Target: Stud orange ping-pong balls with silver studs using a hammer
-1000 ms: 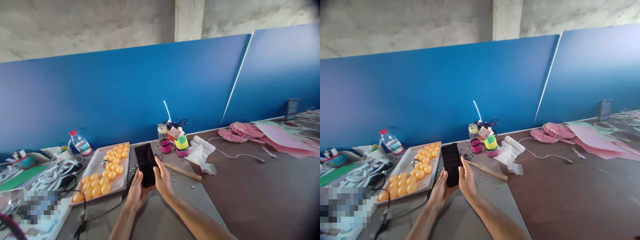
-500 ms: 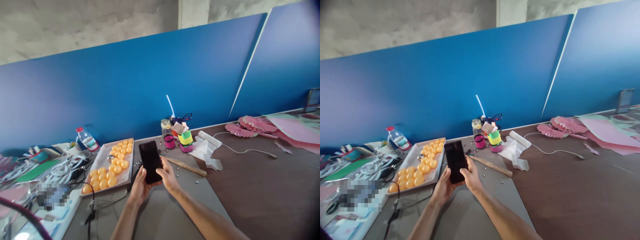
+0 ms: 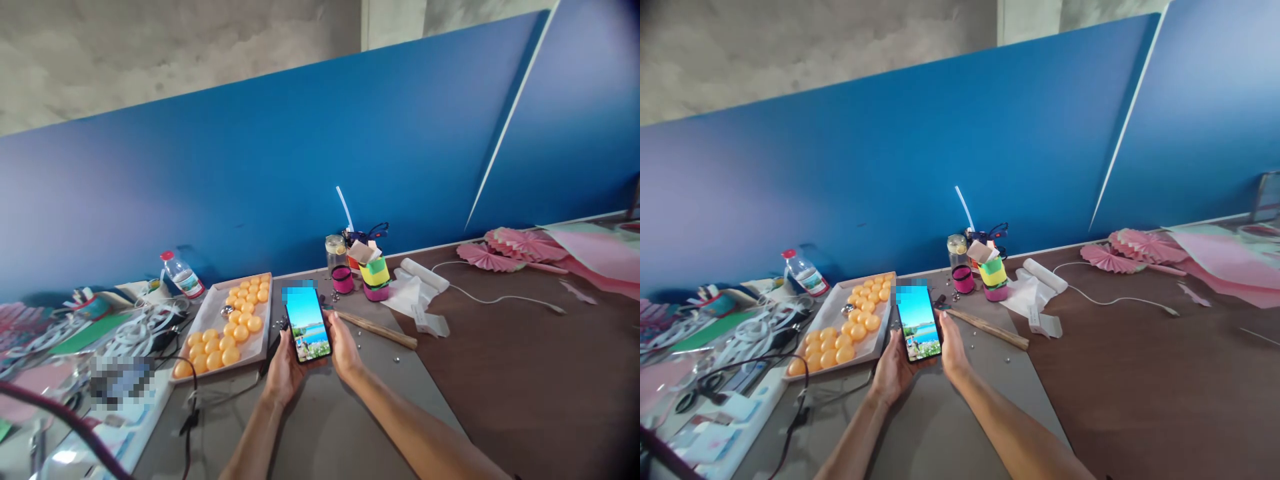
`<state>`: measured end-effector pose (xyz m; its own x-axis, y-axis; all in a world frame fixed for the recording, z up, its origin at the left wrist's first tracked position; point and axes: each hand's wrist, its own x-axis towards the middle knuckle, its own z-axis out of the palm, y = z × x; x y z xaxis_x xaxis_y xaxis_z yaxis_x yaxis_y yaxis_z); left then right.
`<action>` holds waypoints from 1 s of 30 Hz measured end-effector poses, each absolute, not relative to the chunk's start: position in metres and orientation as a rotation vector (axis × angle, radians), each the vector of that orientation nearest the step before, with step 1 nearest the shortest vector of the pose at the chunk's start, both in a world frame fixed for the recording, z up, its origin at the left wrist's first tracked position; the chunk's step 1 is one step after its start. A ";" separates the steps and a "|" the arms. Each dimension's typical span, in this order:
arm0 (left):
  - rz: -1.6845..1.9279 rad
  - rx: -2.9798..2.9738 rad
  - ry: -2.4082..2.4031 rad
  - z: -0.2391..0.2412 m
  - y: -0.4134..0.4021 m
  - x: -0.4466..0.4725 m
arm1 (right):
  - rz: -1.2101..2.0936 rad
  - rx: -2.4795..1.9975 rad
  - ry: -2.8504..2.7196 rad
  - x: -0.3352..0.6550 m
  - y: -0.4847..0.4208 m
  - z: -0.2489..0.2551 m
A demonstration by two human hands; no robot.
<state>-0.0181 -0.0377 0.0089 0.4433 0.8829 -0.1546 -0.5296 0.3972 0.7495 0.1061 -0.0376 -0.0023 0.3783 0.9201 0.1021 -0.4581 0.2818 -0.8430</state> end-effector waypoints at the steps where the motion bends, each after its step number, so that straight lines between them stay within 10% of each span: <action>1: 0.968 0.684 0.597 0.009 -0.038 -0.018 | 1.067 -0.796 -0.661 0.106 -0.038 -0.002; 30: 0.979 0.729 0.629 0.003 -0.045 -0.010 | 0.967 -0.998 -0.732 0.106 -0.046 -0.002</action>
<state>-0.0096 -0.0451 0.0027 0.4234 0.8943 -0.1448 -0.5034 0.3651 0.7831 0.1057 -0.0465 -0.0020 0.4040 0.9117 0.0751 -0.3193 0.2175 -0.9224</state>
